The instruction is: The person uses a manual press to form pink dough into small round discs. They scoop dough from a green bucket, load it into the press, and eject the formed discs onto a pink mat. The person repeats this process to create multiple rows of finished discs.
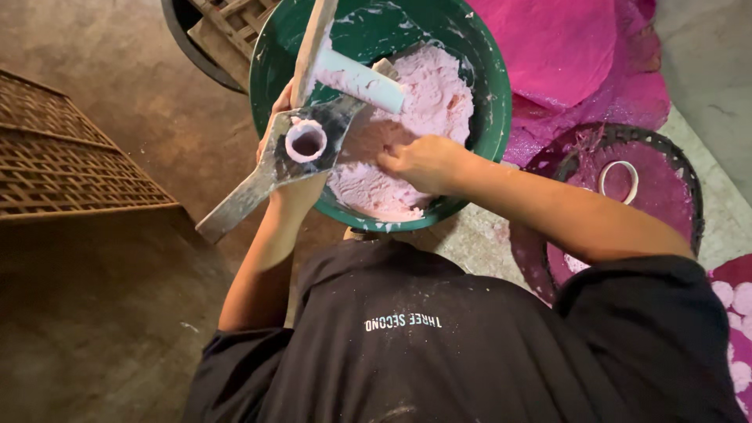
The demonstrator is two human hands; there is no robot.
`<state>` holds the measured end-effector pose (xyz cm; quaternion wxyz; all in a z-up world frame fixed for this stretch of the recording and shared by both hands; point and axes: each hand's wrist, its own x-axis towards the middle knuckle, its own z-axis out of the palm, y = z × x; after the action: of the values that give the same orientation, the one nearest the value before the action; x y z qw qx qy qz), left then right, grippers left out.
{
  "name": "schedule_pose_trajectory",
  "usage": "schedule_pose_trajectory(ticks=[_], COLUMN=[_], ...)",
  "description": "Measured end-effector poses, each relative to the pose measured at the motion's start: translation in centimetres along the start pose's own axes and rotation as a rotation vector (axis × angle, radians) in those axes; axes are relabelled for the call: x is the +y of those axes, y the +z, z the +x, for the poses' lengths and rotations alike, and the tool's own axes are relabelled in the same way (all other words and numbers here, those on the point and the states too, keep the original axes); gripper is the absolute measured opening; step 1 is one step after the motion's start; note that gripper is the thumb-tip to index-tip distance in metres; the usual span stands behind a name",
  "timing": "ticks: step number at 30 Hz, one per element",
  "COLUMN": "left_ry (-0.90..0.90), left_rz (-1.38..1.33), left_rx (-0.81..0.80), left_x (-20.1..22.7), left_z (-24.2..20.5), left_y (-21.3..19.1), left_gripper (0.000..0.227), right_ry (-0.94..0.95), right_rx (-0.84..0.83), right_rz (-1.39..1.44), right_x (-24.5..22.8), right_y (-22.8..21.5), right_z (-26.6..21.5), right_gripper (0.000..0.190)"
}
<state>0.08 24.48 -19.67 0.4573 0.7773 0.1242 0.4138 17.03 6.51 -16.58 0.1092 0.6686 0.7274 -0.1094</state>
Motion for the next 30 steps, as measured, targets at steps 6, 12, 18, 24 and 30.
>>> schedule_pose_trajectory(ticks=[6,12,18,24,30], left_ry=[0.004,0.010,0.096,0.186,0.330], left_rz=[-0.031,-0.002,0.190,0.201,0.227], left_rx=[0.029,0.012,-0.004,-0.391,-0.428], left_x=[0.0,0.5,3.2,6.8,7.1], left_z=[0.7,0.3,2.1,3.8,4.2], left_y=[0.0,-0.4,0.0,1.8,5.8], left_gripper=[0.039,0.040,0.041,0.064,0.047], right_ry=[0.002,0.127,0.254,0.277,0.444], right_rx=[-0.049,0.006,0.159,0.283,0.384], right_rz=[0.269,0.687,0.935,0.873,-0.286], right_x=[-0.3,-1.3,-1.5,0.2,-3.3], right_y=[-0.6,-2.3,-7.7,-11.8,-13.8], right_z=[-5.8,-13.0,-18.5,-18.6,-12.8], right_gripper=[0.071,0.061,0.034,0.030,0.008])
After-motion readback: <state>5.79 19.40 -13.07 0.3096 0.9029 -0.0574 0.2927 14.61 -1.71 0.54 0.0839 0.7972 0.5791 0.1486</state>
